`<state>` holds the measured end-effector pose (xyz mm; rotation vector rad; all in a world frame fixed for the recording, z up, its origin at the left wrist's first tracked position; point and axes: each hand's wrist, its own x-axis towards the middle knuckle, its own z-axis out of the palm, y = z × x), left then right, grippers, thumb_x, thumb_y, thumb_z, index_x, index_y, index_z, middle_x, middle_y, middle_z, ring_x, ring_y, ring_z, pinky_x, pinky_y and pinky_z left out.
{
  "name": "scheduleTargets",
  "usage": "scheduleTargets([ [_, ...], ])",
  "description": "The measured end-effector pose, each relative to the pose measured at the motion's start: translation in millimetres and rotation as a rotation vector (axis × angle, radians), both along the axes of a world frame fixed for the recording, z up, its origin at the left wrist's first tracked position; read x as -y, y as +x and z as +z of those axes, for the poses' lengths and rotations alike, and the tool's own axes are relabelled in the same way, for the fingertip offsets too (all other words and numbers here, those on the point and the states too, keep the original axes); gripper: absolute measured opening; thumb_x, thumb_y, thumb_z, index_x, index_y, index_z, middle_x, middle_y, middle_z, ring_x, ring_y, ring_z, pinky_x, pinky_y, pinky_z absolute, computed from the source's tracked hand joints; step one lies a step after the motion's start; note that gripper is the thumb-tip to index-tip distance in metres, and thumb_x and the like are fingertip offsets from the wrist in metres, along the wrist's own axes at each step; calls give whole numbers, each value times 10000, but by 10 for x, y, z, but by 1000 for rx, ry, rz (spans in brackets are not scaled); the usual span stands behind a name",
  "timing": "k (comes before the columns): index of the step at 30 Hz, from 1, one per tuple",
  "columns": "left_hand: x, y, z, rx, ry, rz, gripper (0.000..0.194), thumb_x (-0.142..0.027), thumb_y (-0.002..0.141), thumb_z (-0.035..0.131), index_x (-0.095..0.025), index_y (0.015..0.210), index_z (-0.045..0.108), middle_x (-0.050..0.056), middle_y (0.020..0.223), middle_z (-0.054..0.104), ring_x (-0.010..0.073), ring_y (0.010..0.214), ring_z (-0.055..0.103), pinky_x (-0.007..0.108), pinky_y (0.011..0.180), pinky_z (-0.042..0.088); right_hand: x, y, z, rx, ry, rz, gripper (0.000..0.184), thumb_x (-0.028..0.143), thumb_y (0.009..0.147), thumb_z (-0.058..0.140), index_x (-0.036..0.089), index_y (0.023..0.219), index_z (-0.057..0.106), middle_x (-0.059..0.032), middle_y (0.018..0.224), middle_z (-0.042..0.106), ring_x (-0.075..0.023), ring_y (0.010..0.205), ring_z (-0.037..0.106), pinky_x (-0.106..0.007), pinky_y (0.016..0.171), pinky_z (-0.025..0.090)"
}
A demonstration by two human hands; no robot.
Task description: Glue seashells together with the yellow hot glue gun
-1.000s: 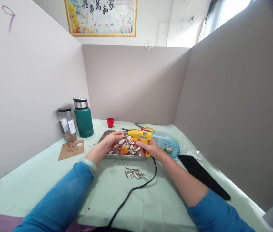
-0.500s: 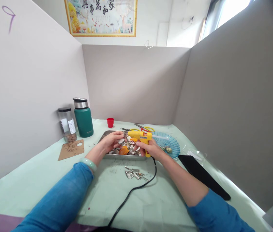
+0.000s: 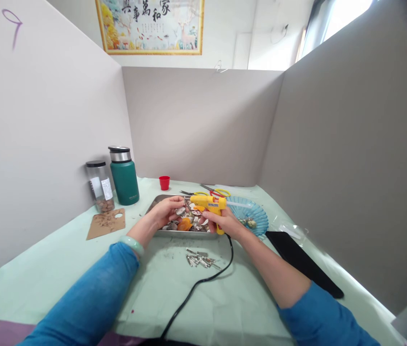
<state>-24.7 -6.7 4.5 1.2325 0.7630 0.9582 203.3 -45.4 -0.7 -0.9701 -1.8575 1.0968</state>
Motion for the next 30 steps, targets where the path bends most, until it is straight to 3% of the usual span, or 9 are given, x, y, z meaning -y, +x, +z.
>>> scheduleTargets([
  [13,-26,-9,-14,10,-16,15,118,-181,777,627,-144,821,525,35,751,682,7,280,299,254,444,500,-11,-8,-10,-28,-11,7,318,457,797,597,152,816,683,13,485,572,-104,429,490,-229,454,354],
  [20,-32,-8,9,33,-31,33,85,-159,801,584,-148,809,500,38,738,679,4,262,280,241,424,491,-29,-17,-32,-86,-8,48,302,441,779,617,149,843,662,-40,777,703,-75,425,500,-225,435,353],
  [30,-36,-15,-29,6,-7,5,137,-191,765,642,-144,817,525,32,750,680,0,280,288,237,439,490,-28,4,-27,-23,2,11,334,461,820,584,149,777,695,16,453,552,-92,415,471,-214,446,343],
])
